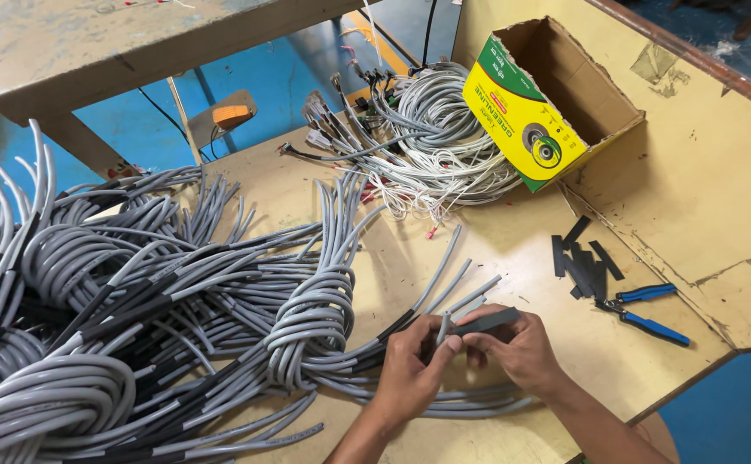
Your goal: The person wraps black tape around the ends of gray cables at a workbench, taking one cable at a time from a large bundle, pressing the tape around the cable end, and setting the finished cable back with the bundle. A cardboard box of coiled white cables and pliers sit on the bench.
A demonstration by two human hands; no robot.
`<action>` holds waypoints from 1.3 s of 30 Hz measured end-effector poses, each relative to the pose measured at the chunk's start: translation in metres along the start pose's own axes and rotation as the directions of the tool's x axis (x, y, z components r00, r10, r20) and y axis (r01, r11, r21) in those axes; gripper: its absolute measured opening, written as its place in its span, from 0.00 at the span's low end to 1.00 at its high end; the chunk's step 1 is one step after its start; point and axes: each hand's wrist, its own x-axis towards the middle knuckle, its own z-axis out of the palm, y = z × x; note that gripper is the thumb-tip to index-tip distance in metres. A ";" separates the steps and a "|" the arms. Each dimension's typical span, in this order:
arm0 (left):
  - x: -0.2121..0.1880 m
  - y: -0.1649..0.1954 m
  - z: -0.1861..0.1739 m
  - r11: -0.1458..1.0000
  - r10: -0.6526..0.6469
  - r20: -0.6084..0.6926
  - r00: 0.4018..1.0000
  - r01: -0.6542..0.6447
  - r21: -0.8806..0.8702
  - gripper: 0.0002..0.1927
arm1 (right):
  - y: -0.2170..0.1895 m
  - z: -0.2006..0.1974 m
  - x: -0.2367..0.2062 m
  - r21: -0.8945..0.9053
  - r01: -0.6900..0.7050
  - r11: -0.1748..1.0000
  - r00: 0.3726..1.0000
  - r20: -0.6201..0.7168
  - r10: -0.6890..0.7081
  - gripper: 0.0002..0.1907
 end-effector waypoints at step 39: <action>-0.007 -0.002 0.007 0.954 0.266 -0.145 0.953 -0.238 0.184 0.05 | 0.004 0.006 -0.003 0.049 -0.045 0.998 0.998 0.033 0.044 0.08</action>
